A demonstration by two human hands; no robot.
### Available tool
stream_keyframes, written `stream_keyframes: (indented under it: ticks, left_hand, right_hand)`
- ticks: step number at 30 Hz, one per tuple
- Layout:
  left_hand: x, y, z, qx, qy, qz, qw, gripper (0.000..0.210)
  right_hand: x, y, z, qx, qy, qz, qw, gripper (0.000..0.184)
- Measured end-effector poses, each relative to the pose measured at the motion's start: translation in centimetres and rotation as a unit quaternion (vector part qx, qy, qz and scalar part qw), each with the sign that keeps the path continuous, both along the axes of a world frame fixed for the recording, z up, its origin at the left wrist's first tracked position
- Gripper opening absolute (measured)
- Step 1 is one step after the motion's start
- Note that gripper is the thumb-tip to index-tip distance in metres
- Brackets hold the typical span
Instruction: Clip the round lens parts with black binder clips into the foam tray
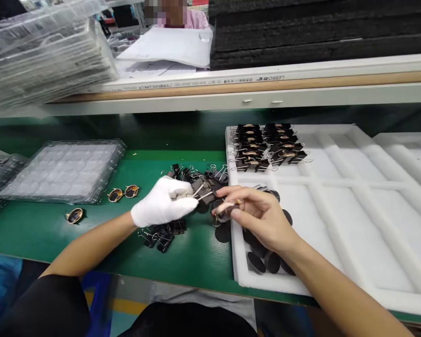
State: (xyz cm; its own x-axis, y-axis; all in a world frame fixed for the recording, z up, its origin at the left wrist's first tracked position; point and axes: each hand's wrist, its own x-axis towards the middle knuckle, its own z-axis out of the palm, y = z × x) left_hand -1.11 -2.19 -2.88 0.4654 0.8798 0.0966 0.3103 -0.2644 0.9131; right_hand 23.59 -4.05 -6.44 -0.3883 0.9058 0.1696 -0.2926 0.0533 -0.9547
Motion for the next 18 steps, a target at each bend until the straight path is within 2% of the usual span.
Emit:
stream_keyframes:
  ticks: [2,5,7,15,18]
  left_hand:
    - [-0.5,0.5,0.3,-0.006,0.018,-0.015,1.0,0.049]
    - [-0.7,1.0,0.2,-0.072,0.049,-0.053,0.995,0.051]
    - [-0.6,1.0,-0.1,-0.106,0.071,-0.071,0.989,0.053]
    - [0.2,0.4,-0.3,-0.138,0.097,-0.088,0.982,0.051]
    - [0.1,0.3,0.1,-0.139,0.094,-0.07,0.983,0.05]
  right_hand:
    - [-0.4,0.3,0.3,-0.034,0.001,-0.045,0.998,0.011]
    - [-0.6,0.8,0.2,-0.087,-0.009,-0.092,0.992,0.016]
    - [-0.5,1.1,0.1,-0.095,-0.025,-0.106,0.99,0.02]
    - [-0.1,1.5,-0.2,-0.072,-0.098,-0.035,0.992,0.027]
    - [-0.1,1.7,-0.4,-0.081,-0.088,-0.038,0.992,0.034]
